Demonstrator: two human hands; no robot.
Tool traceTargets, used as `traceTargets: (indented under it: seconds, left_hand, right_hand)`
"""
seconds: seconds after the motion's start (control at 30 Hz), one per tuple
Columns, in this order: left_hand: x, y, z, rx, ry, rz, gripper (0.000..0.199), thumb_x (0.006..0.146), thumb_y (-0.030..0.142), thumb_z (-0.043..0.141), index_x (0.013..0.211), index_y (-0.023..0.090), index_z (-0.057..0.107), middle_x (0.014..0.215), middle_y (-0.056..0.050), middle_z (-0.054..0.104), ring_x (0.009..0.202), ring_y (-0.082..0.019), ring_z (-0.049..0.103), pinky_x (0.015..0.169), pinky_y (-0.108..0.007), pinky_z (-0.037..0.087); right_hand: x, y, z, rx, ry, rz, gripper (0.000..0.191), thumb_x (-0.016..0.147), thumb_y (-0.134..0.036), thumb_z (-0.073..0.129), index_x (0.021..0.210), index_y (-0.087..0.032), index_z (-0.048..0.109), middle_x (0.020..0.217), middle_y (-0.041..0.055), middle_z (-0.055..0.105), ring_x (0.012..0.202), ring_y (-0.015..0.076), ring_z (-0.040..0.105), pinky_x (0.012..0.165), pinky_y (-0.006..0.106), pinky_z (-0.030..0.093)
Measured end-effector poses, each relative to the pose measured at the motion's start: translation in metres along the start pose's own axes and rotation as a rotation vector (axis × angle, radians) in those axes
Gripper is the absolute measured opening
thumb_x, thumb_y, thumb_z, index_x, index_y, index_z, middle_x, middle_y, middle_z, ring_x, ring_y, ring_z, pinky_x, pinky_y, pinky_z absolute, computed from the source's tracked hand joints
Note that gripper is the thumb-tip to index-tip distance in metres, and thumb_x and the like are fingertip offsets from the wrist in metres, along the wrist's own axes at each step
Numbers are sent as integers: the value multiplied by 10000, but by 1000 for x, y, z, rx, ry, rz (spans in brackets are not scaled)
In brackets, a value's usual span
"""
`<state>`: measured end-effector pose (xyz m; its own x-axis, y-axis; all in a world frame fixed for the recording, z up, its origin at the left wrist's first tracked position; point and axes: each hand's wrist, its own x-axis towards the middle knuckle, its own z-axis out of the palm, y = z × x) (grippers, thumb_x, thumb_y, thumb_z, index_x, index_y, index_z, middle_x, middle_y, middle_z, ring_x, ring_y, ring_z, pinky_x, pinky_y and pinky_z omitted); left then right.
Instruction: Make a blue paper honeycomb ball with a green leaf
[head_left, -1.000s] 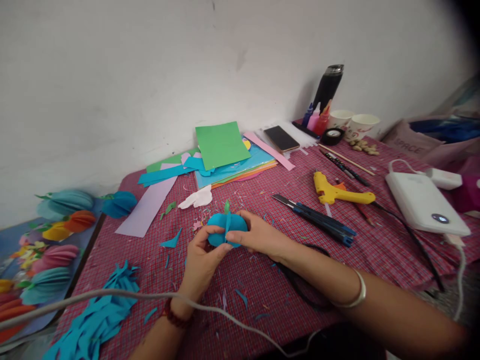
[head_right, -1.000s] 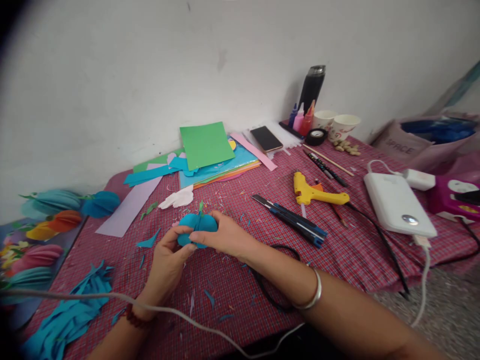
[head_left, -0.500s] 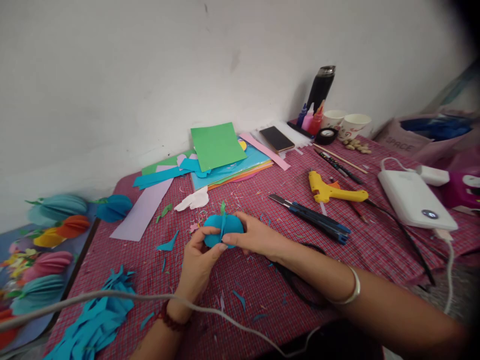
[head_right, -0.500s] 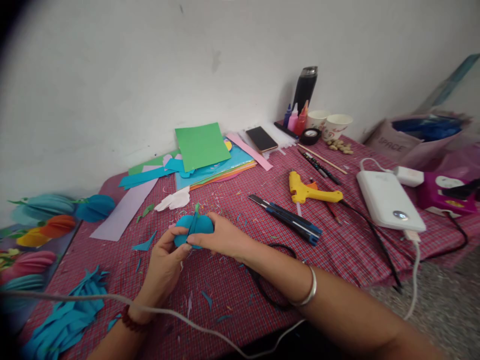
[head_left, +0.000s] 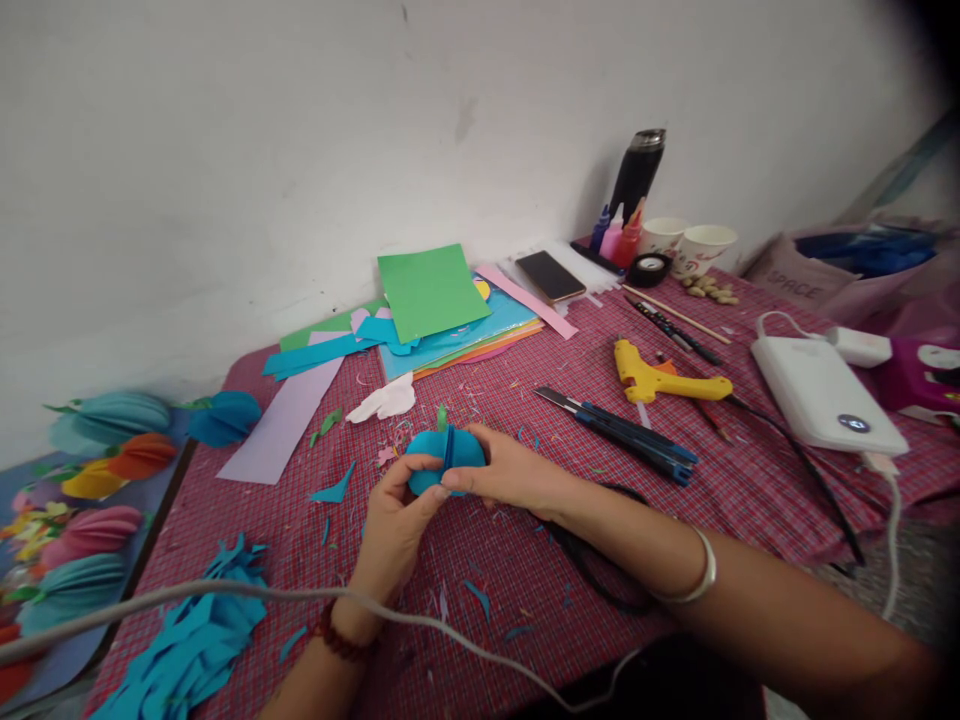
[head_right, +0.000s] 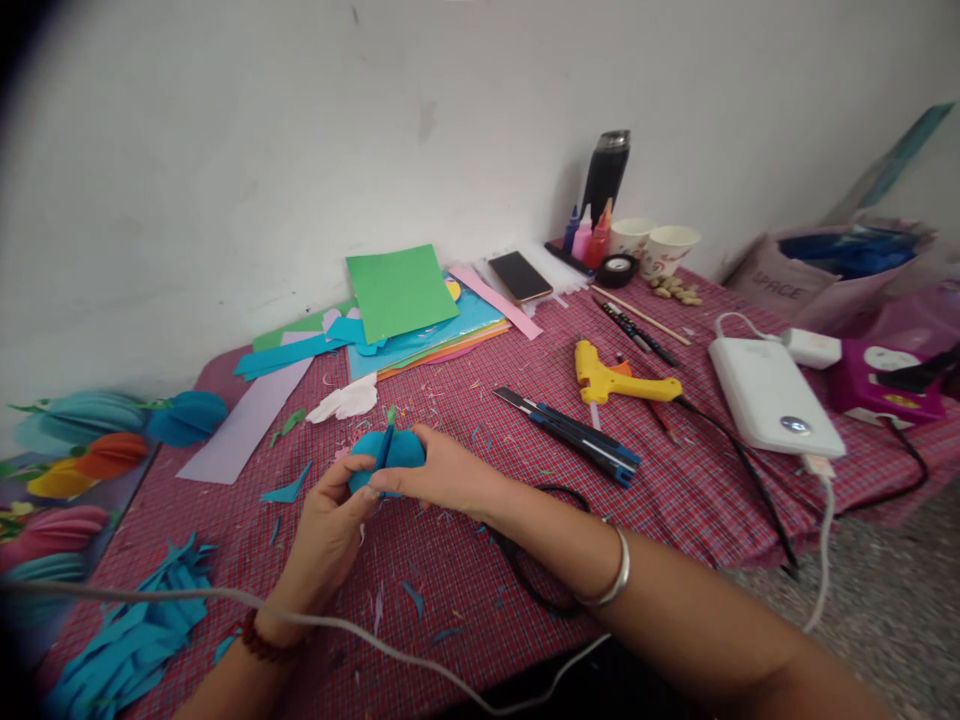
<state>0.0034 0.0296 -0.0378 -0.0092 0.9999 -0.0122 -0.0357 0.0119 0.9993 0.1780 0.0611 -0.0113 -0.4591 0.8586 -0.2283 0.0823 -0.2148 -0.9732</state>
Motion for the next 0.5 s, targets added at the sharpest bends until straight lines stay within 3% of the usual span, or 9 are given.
traceTargets:
  seconds: [0.23,0.37,0.5]
  left_hand:
    - [2,-3,1,-6,14,0,256,695,344,785,863,194,662,713,45,563,576,-80,427,549,-194,356]
    - [1,-2,1,36,25,26,221,772,362,709,910,204,640,692,50,536,552,-83,407,512,-198,329]
    - [-4,3,-1,136,8,99,146,819,328,662,898,206,647,744,28,579,629,-112,469,587,-223,381]
  right_hand:
    - [0,0,0,17,-9,-14,375,758,-401,717,1004,-186,534,685,-58,511,497,54,442,410,172,362]
    - [0,-2,1,26,3,13,225,816,-289,606,1000,-187,525,676,-63,507,452,45,431,383,163,336]
    - [0,-2,2,-6,26,34,165,813,-189,516,977,-177,525,690,-49,528,442,49,454,379,165,343]
